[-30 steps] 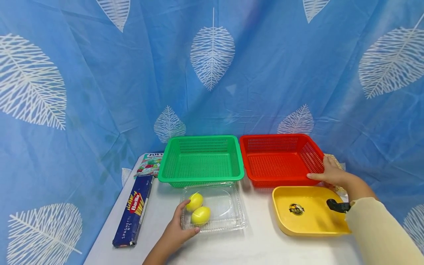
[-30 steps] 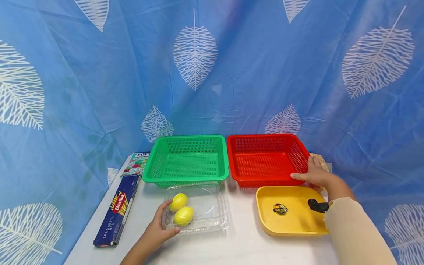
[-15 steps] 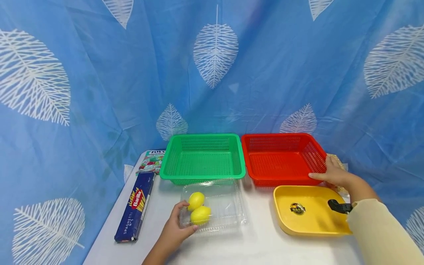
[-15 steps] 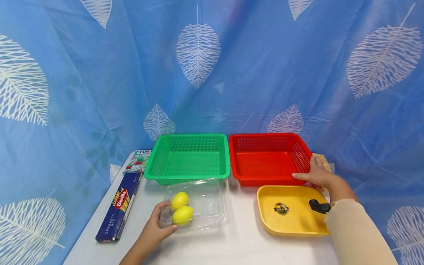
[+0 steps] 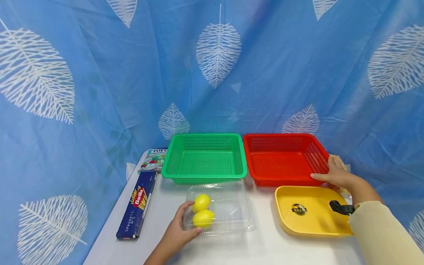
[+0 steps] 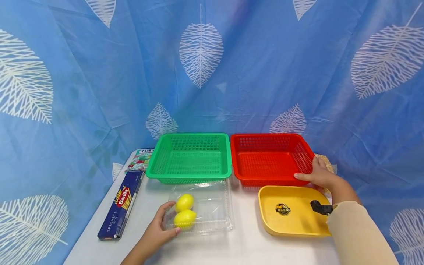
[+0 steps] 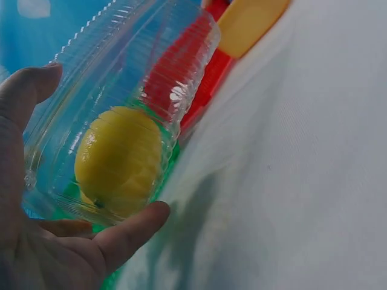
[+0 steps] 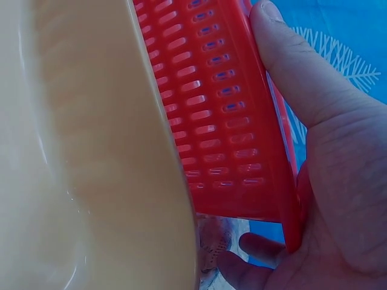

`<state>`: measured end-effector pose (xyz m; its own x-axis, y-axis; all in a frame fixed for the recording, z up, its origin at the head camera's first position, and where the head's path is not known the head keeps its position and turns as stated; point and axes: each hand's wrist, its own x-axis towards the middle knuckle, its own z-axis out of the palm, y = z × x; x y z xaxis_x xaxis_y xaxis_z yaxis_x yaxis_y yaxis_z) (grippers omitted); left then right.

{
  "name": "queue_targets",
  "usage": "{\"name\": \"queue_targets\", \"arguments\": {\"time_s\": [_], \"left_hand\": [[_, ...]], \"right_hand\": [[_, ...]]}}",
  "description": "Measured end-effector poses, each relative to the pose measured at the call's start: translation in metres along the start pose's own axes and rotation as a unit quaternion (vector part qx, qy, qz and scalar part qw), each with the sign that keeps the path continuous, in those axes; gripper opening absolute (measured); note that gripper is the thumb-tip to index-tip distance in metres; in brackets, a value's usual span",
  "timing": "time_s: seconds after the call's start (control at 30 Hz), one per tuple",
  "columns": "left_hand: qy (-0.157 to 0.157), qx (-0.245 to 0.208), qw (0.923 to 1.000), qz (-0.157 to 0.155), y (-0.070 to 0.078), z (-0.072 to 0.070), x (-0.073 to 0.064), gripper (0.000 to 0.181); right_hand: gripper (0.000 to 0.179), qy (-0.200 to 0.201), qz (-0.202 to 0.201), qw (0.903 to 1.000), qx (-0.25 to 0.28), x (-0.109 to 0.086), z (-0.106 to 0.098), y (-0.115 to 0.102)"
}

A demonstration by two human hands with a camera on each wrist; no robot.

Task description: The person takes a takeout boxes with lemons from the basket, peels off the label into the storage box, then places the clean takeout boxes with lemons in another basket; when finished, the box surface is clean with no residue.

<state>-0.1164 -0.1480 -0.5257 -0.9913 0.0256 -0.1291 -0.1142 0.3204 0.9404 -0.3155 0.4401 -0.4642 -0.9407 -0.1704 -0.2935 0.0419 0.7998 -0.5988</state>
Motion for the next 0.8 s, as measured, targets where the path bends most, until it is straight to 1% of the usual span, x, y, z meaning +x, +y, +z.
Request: {"name": "queue_targets", "arguments": {"time_s": [0.13, 0.3, 0.5, 0.6, 0.8], "left_hand": [[0.011, 0.006, 0.9998, 0.016, 0.015, 0.001, 0.001, 0.094], [0.02, 0.015, 0.9992, 0.031, 0.04, -0.004, 0.011, 0.094], [0.033, 0.036, 0.9973, 0.055, 0.071, -0.01, 0.026, 0.091], [0.036, 0.047, 0.9961, 0.065, 0.086, -0.013, 0.034, 0.089], [0.031, 0.044, 0.9944, 0.092, 0.116, -0.017, 0.057, 0.09]], "right_hand": [[0.136, 0.002, -0.006, 1.0, 0.001, 0.001, 0.0, 0.0], [0.136, 0.0, -0.004, 0.9998, -0.018, 0.002, -0.001, 0.001], [0.137, -0.001, 0.001, 1.0, -0.003, 0.0, -0.001, 0.001], [0.137, -0.005, 0.007, 0.9999, -0.006, 0.0, 0.0, 0.001], [0.139, -0.02, 0.022, 0.9994, -0.02, 0.001, -0.003, -0.003]]}}
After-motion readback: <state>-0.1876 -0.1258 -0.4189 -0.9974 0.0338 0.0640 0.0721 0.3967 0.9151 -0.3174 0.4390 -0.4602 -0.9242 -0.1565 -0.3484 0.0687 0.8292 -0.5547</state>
